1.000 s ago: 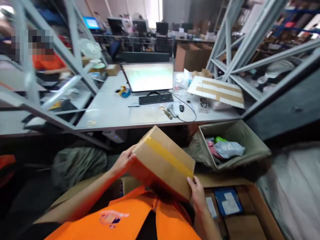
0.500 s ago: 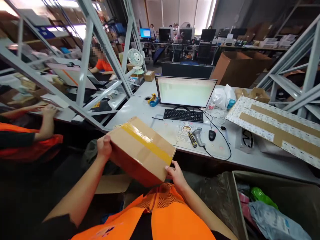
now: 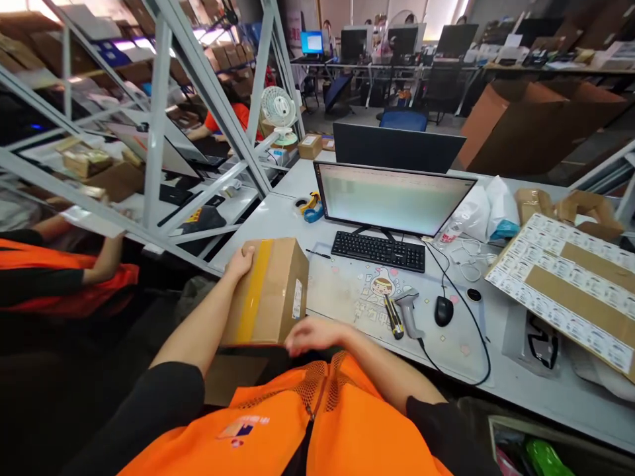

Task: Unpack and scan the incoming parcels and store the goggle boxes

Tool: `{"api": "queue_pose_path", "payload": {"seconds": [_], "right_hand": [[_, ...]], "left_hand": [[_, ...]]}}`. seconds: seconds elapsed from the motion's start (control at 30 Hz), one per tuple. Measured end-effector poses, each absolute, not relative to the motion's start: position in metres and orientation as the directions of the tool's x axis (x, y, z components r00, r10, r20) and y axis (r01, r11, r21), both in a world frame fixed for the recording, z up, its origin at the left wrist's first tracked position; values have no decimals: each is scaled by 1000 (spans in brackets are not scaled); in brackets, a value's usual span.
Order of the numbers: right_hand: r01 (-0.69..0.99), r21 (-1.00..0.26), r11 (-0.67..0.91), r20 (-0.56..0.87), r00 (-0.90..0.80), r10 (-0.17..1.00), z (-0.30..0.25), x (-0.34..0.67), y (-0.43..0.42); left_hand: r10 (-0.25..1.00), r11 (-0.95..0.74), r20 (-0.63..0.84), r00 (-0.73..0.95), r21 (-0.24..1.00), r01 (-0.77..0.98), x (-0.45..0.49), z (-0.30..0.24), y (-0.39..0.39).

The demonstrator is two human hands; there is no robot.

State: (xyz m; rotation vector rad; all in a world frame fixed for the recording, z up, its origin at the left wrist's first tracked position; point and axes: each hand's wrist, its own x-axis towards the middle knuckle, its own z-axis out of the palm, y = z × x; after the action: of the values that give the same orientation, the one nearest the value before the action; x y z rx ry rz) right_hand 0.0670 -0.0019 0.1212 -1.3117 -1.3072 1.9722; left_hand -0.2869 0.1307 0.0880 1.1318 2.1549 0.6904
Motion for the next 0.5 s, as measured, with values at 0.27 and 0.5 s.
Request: {"api": "queue_pose_path", "payload": {"seconds": [0.27, 0.5], "right_hand": [[881, -465, -93, -368, -97, 925, 76, 40, 199], [831, -508, -227, -440, -24, 898, 20, -42, 252]], "left_hand": [[846, 529, -268, -462, 543, 652, -292, 59, 129], [888, 459, -272, -371, 578, 675, -314, 54, 150]]}}
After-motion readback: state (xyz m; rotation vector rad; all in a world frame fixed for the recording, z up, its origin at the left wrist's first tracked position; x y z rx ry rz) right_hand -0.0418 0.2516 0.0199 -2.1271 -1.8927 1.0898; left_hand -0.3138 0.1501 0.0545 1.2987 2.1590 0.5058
